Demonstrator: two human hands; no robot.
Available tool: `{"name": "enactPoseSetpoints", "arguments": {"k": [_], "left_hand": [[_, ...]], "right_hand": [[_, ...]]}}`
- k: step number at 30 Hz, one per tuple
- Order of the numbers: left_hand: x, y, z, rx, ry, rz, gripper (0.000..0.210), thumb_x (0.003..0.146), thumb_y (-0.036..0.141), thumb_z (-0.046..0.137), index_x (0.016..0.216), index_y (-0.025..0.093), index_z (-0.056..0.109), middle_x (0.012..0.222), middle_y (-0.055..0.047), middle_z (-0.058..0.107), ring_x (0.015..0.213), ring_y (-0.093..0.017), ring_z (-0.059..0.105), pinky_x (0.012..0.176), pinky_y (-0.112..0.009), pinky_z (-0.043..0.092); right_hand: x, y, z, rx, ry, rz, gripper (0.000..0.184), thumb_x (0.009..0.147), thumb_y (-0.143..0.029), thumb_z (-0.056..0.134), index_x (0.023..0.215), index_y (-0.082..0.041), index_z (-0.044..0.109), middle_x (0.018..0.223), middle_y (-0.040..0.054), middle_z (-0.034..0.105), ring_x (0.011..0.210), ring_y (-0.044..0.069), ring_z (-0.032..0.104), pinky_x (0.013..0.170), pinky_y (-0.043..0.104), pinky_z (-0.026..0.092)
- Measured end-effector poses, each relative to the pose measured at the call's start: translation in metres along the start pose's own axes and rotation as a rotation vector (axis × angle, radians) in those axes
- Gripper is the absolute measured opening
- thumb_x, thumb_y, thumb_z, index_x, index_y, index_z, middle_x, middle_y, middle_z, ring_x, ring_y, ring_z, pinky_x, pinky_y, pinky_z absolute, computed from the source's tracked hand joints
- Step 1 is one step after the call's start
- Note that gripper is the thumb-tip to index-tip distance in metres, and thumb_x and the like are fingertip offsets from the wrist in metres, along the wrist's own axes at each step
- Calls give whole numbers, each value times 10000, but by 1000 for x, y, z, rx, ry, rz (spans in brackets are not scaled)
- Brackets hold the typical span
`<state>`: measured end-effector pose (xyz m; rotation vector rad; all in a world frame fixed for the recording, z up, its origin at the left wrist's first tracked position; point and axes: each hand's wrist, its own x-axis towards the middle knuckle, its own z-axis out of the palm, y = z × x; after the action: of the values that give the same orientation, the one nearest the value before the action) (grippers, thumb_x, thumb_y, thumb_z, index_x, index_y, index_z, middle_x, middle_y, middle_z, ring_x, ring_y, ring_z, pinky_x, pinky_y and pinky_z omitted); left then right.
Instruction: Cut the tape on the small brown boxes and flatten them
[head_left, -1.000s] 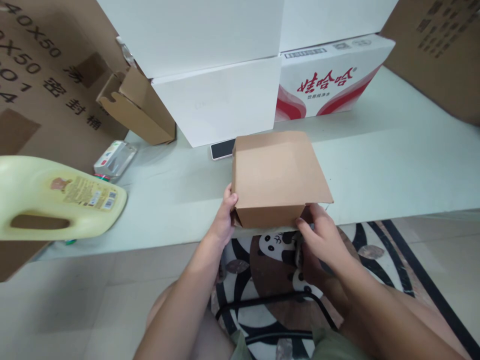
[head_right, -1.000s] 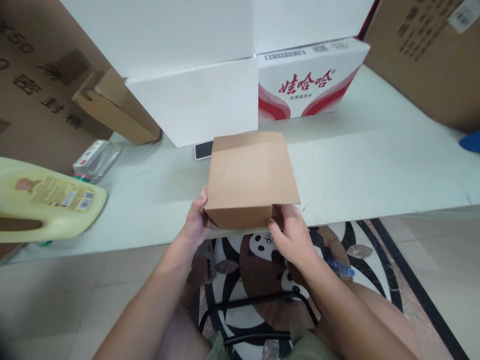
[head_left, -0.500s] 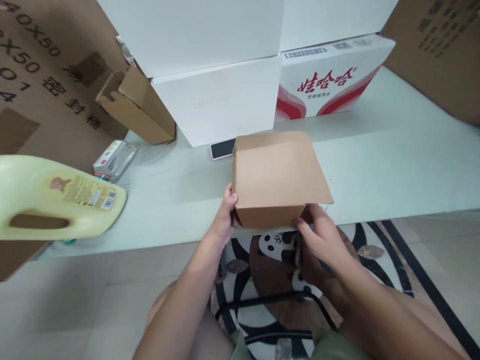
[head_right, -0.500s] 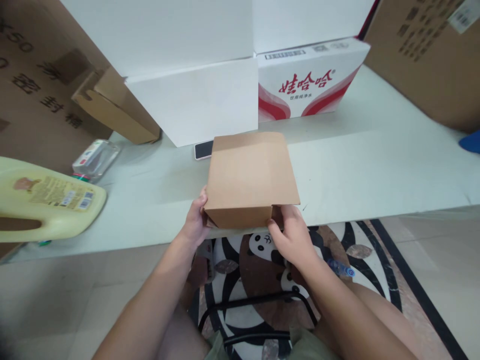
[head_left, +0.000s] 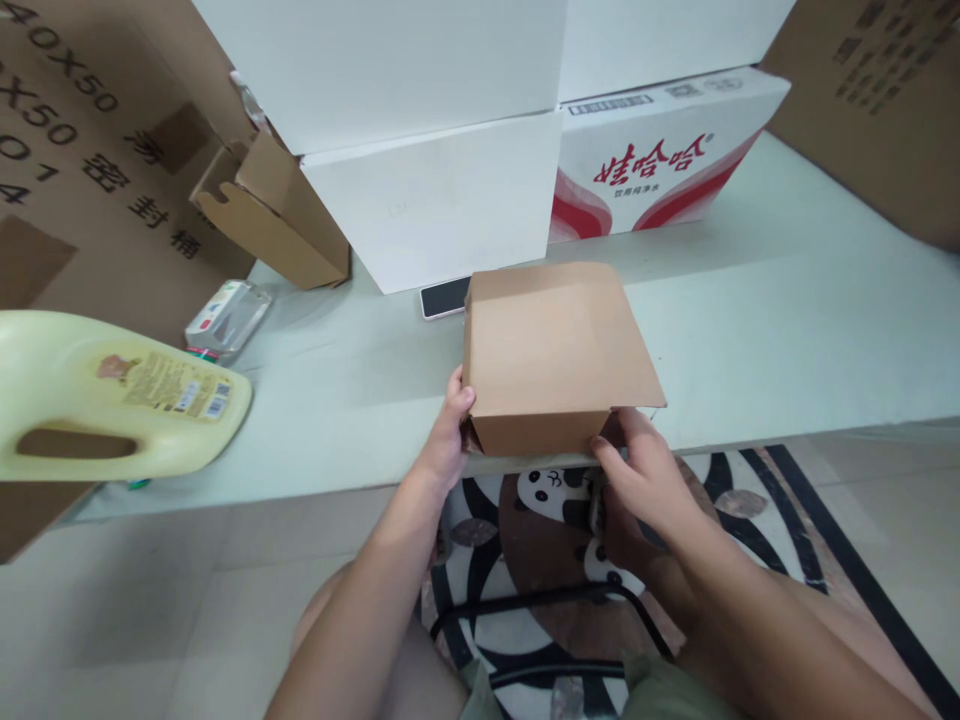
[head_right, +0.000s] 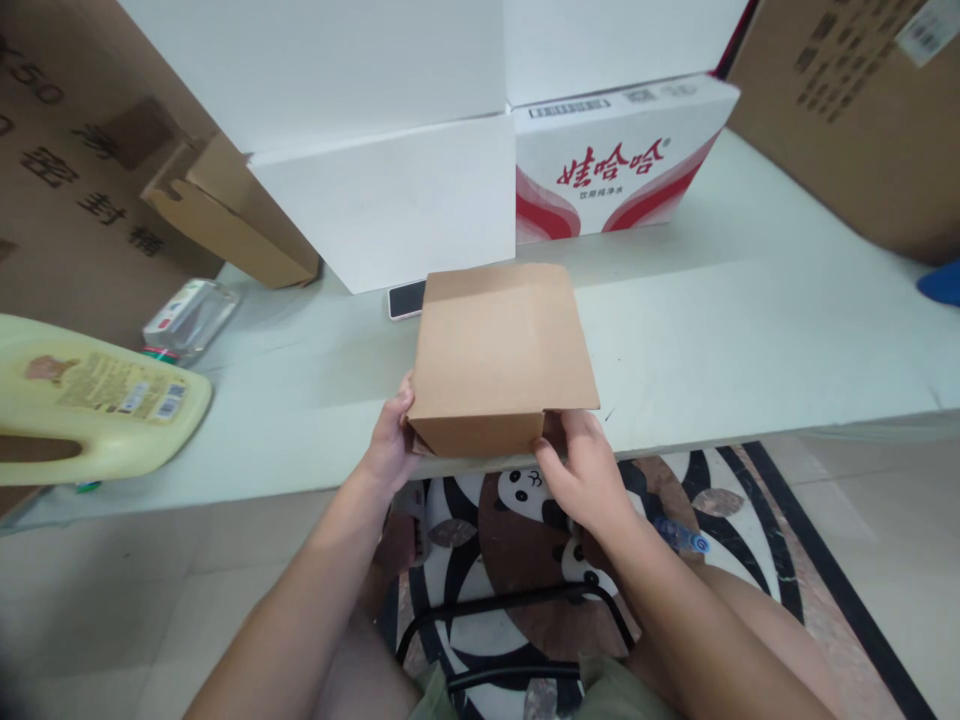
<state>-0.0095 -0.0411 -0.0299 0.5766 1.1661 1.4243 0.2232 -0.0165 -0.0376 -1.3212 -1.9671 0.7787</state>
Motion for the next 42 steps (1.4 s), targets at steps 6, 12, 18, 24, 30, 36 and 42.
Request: {"name": "enactPoseSetpoints", "arguments": {"k": [6, 12, 18, 24, 30, 36, 42], "left_hand": [[-1, 1, 1, 6, -10, -4, 763, 721, 611, 724, 1366, 252, 527, 1314, -97, 668, 1355, -383, 518, 1050, -455, 441], [0, 0, 0, 17, 12, -5, 814, 697, 636, 728, 1372, 234, 516, 1324, -99, 658, 1370, -383, 499, 1031, -433, 453], [1, -1, 0, 25, 10, -1, 799, 704, 625, 719, 1371, 233, 520, 1338, -94, 650, 1378, -372, 491, 1034, -423, 455], [2, -4, -2, 24, 10, -1, 765, 704, 625, 720, 1340, 244, 535, 1324, -87, 655, 1374, -372, 493, 1033, -424, 454], [4, -7, -5, 44, -16, 18, 761, 714, 622, 704, 1354, 249, 534, 1323, -85, 653, 1355, -370, 504, 1031, -428, 453], [4, -6, -5, 40, -20, 11, 779, 705, 620, 705, 1356, 236, 518, 1339, -94, 644, 1354, -374, 507, 1036, -430, 447], [3, -4, -3, 50, -3, 12, 799, 698, 626, 704, 1367, 233, 514, 1362, -99, 636, 1383, -379, 483, 1055, -437, 439]], "right_hand": [[0, 0, 1, 16, -5, 13, 289, 847, -344, 488, 1088, -209, 572, 1072, 169, 700, 1018, 365, 641, 861, 546, 520], [-1, 1, 1, 18, -15, 24, 285, 854, -348, 481, 1082, -200, 570, 1072, 173, 698, 1014, 361, 641, 865, 543, 516], [-1, 4, 2, 0, -8, 13, 296, 852, -358, 481, 1085, -199, 569, 1074, 179, 700, 1010, 363, 641, 857, 542, 517], [-4, 7, 3, -35, -15, 17, 309, 845, -366, 483, 1089, -193, 558, 1075, 189, 689, 1006, 372, 629, 847, 551, 512], [-3, 8, 6, -85, -14, 1, 251, 832, -367, 505, 1026, -211, 541, 1038, 175, 680, 1032, 379, 605, 848, 542, 506], [-2, 7, 5, -89, -16, 19, 254, 826, -381, 499, 1005, -206, 543, 1003, 179, 683, 977, 378, 617, 800, 530, 513], [-1, 6, 4, -75, -19, 20, 279, 820, -379, 506, 1029, -198, 546, 1030, 190, 686, 1009, 386, 617, 837, 551, 506]]}}
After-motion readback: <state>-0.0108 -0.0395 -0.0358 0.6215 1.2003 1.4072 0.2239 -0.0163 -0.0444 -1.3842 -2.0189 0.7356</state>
